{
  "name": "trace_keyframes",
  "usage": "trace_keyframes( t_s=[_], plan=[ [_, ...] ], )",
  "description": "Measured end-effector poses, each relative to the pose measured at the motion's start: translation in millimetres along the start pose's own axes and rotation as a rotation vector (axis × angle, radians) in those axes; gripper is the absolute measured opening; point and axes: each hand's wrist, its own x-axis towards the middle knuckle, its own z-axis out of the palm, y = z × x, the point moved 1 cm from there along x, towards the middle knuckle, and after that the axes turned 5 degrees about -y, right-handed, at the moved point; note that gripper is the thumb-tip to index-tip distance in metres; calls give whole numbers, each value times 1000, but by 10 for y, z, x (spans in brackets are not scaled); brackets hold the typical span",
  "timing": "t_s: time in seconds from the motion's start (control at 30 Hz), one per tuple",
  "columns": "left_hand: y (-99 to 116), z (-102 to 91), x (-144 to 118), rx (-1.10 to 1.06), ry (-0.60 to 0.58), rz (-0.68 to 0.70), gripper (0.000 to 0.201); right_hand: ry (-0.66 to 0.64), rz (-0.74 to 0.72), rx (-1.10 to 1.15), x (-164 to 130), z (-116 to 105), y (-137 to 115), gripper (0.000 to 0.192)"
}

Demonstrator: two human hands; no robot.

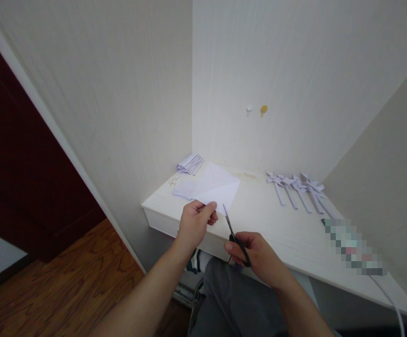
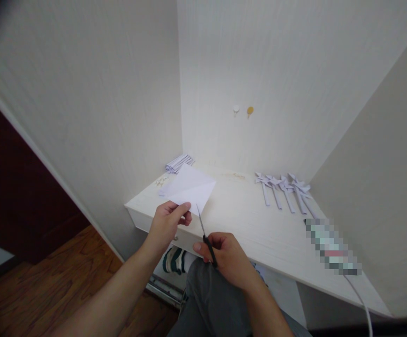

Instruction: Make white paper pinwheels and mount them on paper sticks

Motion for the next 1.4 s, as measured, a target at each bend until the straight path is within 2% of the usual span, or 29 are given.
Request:
trace_keyframes(
  t_s=[0.43,1.4],
  plan=[
    [29,-9,-7,58,-7,56,31,10,8,-2,30,24,-23,56],
    [9,-26,-6,65,5,53,30,64,28,-66,30,35,-36,58]
  ],
)
